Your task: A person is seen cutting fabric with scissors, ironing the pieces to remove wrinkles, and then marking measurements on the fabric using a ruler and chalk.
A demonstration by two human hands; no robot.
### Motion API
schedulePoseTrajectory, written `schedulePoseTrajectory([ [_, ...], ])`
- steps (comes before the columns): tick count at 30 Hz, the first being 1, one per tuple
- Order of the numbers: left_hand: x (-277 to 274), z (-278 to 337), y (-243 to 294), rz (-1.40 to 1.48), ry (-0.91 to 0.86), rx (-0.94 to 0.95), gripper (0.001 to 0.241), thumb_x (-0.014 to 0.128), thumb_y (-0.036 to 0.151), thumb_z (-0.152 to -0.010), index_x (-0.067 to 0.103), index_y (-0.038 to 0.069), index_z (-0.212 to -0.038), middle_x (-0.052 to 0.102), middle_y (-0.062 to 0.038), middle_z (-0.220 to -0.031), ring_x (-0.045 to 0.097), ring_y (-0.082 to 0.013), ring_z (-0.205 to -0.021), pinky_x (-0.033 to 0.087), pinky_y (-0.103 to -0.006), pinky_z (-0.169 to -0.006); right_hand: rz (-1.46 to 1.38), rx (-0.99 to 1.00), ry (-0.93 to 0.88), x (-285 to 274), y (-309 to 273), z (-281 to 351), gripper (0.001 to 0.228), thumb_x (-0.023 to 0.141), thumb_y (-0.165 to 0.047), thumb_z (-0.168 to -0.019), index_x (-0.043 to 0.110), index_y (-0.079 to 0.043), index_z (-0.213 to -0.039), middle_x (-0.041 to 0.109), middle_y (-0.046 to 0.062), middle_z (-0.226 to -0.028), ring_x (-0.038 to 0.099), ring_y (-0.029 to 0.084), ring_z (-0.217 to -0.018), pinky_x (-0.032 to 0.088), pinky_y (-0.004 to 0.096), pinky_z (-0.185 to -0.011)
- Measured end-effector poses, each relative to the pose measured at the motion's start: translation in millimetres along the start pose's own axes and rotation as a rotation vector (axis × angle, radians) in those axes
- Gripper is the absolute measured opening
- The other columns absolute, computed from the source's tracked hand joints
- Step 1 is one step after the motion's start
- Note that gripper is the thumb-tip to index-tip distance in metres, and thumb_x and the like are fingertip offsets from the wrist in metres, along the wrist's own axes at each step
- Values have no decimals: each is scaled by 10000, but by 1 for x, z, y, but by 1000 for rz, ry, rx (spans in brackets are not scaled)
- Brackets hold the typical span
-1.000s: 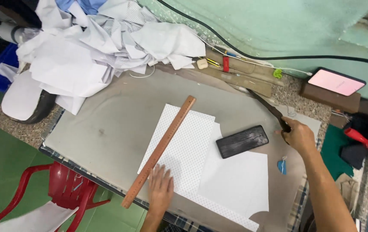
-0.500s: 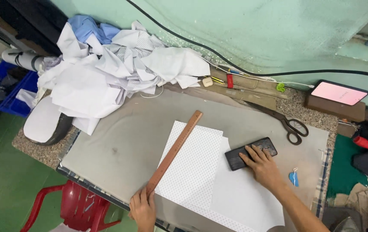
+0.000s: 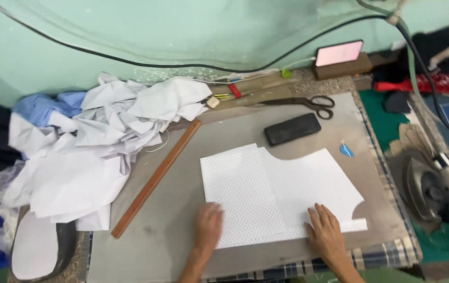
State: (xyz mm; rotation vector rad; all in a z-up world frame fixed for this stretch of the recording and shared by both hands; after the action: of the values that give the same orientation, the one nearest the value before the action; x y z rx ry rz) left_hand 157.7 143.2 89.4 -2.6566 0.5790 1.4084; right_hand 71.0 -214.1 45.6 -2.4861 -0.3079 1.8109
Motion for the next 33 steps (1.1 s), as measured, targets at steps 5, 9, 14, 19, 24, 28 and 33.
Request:
schedulePoseTrajectory([
  [5, 17, 28, 155, 459, -411, 482, 153, 766, 170, -965, 680, 48, -932, 614, -59, -858, 530, -203, -819, 448, -315, -675, 70, 163, 3, -11, 5, 76, 438, 606, -267, -970, 579, -59, -1354, 592, 185, -1441, 546, 344, -1357, 483, 495, -1121],
  [9, 40, 41, 174, 283, -396, 505, 144, 714, 144, -986, 649, 74, -879, 578, -60, -833, 499, -220, -780, 441, -339, -617, 57, 152, 45, -26, -7, 82, 384, 623, -235, -967, 606, -52, -1304, 588, 179, -1429, 551, 373, -1330, 492, 504, -1038],
  [14, 58, 48, 159, 321, -602, 255, 218, 627, -171, -839, 646, 1, -973, 645, -122, -878, 578, -249, -811, 519, -333, -637, 37, 118, -48, -8, 0, 91, 446, 563, -338, -993, 602, -62, -1341, 581, 163, -1485, 573, 330, -1341, 501, 483, -1041],
  [19, 44, 34, 14, 619, -280, -551, 256, 607, 171, -934, 736, 118, -1150, 722, -51, -1013, 661, -212, -933, 497, -366, -861, -29, 2, -74, -13, 9, 90, 490, 562, -354, -995, 569, -55, -1384, 541, 162, -1515, 502, 340, -1411, 436, 505, -1122],
  [24, -98, 53, -97, 362, 232, -770, 549, 641, 30, -968, 515, -6, -1501, 699, -65, -832, 664, -222, -695, 528, -387, -676, -68, -137, -92, -9, 12, 81, 577, 573, -393, -984, 518, -42, -1439, 526, 182, -1523, 491, 350, -1419, 411, 509, -1169],
  [28, -116, 89, -114, -63, -132, -860, 740, 570, 133, -1048, 198, 80, -1685, 572, -50, -615, 549, -256, -523, 445, -410, -512, -47, -165, -97, -1, 14, 76, 621, 588, -432, -963, 499, -60, -1452, 498, 191, -1551, 468, 346, -1447, 394, 505, -1195],
  [33, -120, 127, -130, -46, -34, -796, 531, 610, 155, -1042, 523, 173, -1566, 521, -18, -501, 432, -168, -451, 414, -342, -456, -27, -118, -135, 6, 9, 82, 680, 575, -493, -944, 468, -70, -1466, 445, 201, -1591, 411, 357, -1496, 377, 513, -1203],
])
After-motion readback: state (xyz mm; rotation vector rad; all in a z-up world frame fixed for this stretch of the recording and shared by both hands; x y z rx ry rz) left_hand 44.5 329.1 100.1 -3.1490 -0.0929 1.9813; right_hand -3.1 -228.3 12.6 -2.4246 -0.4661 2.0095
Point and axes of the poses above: each hand's wrist, its own z-axis away from the middle knuckle, its own x-axis out of the palm, y = z × x, the point moved 8 cm from there along -z, towards the middle knuckle
